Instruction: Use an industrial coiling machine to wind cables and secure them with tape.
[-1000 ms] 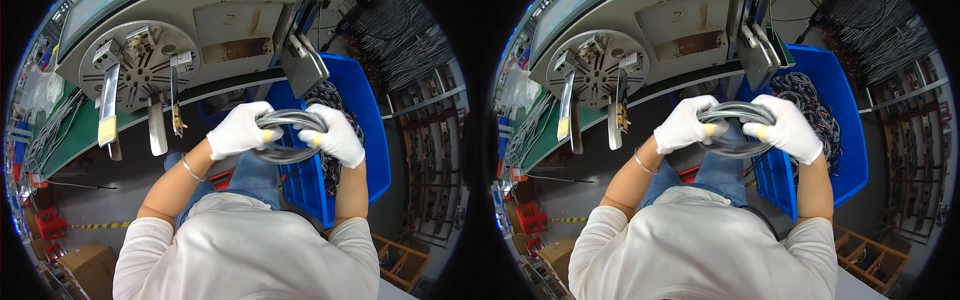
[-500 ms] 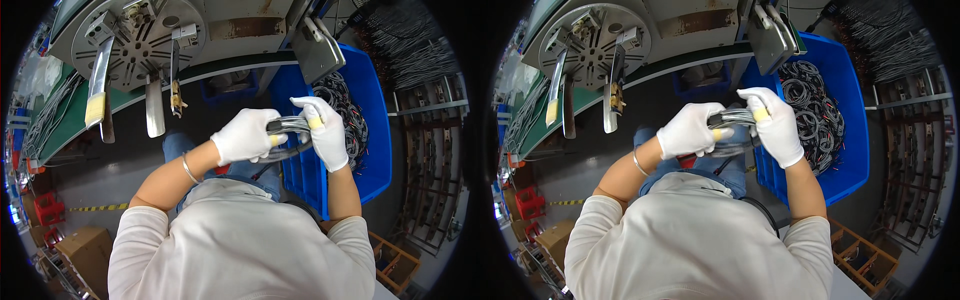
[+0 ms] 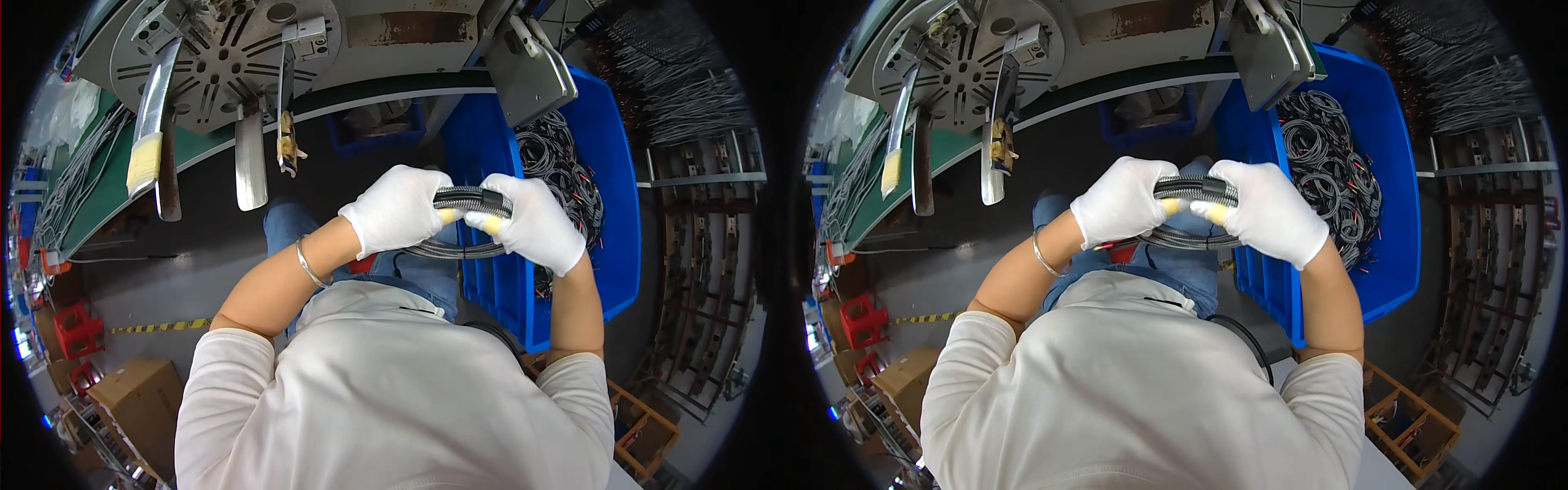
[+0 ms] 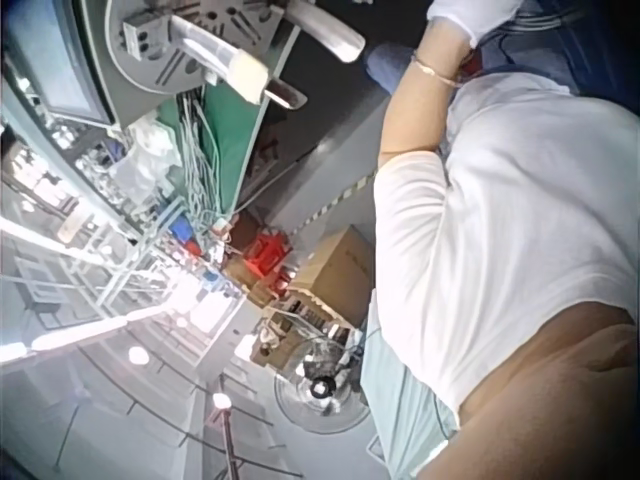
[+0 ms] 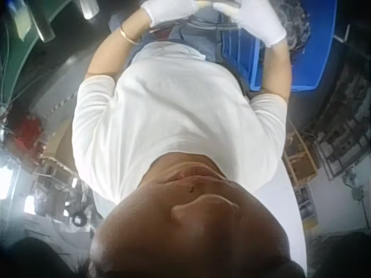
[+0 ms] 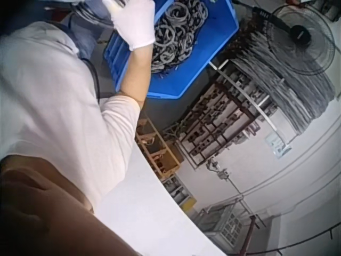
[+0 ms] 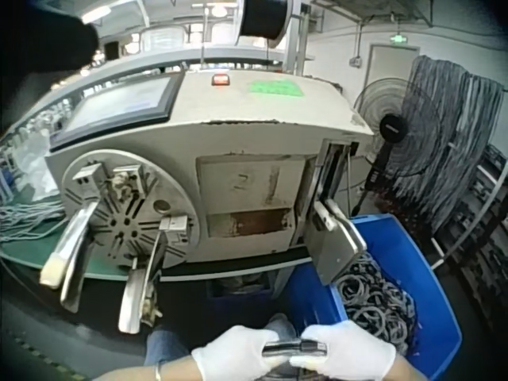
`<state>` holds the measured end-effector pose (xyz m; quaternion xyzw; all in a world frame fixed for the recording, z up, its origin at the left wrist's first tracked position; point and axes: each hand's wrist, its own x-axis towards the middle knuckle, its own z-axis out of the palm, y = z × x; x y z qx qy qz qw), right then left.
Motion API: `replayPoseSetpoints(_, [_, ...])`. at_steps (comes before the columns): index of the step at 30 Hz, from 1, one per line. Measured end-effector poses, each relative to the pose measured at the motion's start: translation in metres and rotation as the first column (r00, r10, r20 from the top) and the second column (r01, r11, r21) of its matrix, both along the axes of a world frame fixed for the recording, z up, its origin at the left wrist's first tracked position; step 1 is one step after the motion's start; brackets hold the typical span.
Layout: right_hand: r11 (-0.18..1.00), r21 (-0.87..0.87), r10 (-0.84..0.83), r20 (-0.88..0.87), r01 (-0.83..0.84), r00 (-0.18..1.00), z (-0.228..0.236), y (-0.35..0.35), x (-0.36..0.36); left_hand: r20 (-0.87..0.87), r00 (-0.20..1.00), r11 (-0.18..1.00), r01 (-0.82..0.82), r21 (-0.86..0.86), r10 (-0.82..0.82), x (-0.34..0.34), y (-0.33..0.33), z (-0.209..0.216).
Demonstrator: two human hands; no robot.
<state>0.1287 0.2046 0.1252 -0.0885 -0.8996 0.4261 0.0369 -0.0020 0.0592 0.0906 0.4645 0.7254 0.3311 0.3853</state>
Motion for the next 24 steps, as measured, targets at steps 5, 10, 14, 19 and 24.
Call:
replayPoseSetpoints(5, [0.850,-0.509,0.172,0.512,0.136,0.842,0.024,0.012,0.005,0.055,0.982,0.962,0.166,0.217,-0.181,-0.018,-0.011,-0.011])
replayPoseSetpoints(10, [0.863,-0.484,0.101,0.445,0.144,0.890,0.007,0.009,0.003,0.580,0.814,0.999,-0.036,0.001,0.029,-0.014,-0.010,-0.006])
replayPoseSetpoints(14, [0.986,-0.064,-0.153,-0.014,0.152,0.988,-0.008,0.003,0.000,0.560,0.827,0.999,-0.026,-0.045,0.047,-0.009,-0.010,0.006])
replayPoseSetpoints(19, [0.945,-0.218,-0.207,0.183,0.245,0.961,0.006,0.003,0.001,0.705,0.708,0.999,0.029,0.035,-0.045,-0.010,-0.015,-0.013])
replayPoseSetpoints(24, [0.968,-0.092,-0.243,-0.095,0.234,0.965,-0.035,0.015,-0.007,0.695,0.719,0.997,0.047,-0.053,0.003,-0.002,-0.011,0.001])
